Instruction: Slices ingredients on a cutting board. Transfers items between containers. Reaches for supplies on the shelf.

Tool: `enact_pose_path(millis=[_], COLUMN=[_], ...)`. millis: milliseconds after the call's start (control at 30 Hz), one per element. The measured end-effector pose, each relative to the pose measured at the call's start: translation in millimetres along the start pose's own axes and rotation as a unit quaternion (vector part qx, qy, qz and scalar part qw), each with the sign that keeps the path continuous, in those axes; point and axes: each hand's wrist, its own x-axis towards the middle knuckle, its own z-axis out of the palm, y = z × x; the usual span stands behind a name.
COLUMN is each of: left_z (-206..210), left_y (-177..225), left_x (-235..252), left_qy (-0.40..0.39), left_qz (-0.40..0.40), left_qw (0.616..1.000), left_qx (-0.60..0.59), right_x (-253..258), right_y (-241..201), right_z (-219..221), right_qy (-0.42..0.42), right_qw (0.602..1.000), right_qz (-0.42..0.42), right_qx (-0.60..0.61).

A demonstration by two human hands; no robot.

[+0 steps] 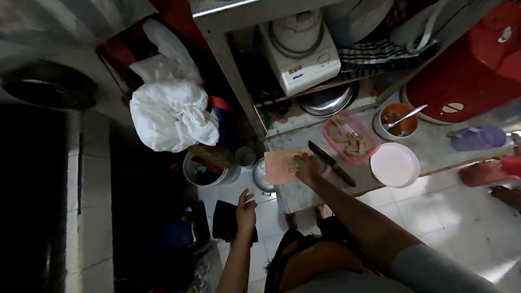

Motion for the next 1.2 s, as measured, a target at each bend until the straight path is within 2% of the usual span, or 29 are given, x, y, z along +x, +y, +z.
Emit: enact_pose_path(millis=[200,267,333,433,533,633,700,800,867,967,1033,1100,1167,1200], left_z=[-22,-19,-13,5,28,54,67,77,80,77,69,61,55,52], left_y=[-33,-41,-45,-47,-53,-51,-50,-46,-40,-46,-55,-62,-66,-67], left_x=[-30,-40,-49,-66,-78,-88,-96,-109,-120,-136,-149,-165,-182,-190], left_qy=[0.03,0.051,0.069,0.098,0.117,0.122,0.132,0.145,0.161,0.198,0.221,0.248,0.275,0.284], left_qz=[-0.044,-0.056,-0.068,-0.089,-0.119,-0.134,-0.134,-0.137,-0.148,-0.162,-0.168,-0.179,-0.194,-0.205], left_qw=[0.998,0.997,0.995,0.991,0.986,0.982,0.981,0.979,0.975,0.966,0.961,0.952,0.941,0.935], left_qx=[0.018,0.013,0.003,-0.018,-0.027,-0.044,-0.049,-0.039,-0.031,-0.027,-0.015,-0.021,-0.044,-0.056], right_x=[2,2,-1,-12,13,28,27,34,49,66,58,33,9,2], right_y=[8,14,27,72,143,168,166,161,155,149,142,129,124,126], right_z=[-6,-19,-43,-92,-111,-147,-174,-192,-184,-154,-152,-169,-186,-189], right_qy=[-0.012,-0.033,-0.078,-0.102,-0.014,-0.033,-0.038,0.017,0.015,-0.037,-0.051,0.033,0.123,0.113], right_qw=[1.0,0.997,0.978,0.957,0.978,0.983,0.978,0.986,0.993,0.987,0.983,0.981,0.964,0.962], right_qz=[-0.018,0.004,0.024,-0.019,-0.019,0.017,0.025,-0.007,-0.059,-0.157,-0.166,-0.184,-0.235,-0.246], right_qx=[0.0,0.069,0.19,0.272,0.209,0.178,0.204,0.163,0.096,-0.011,-0.061,-0.05,-0.029,-0.037])
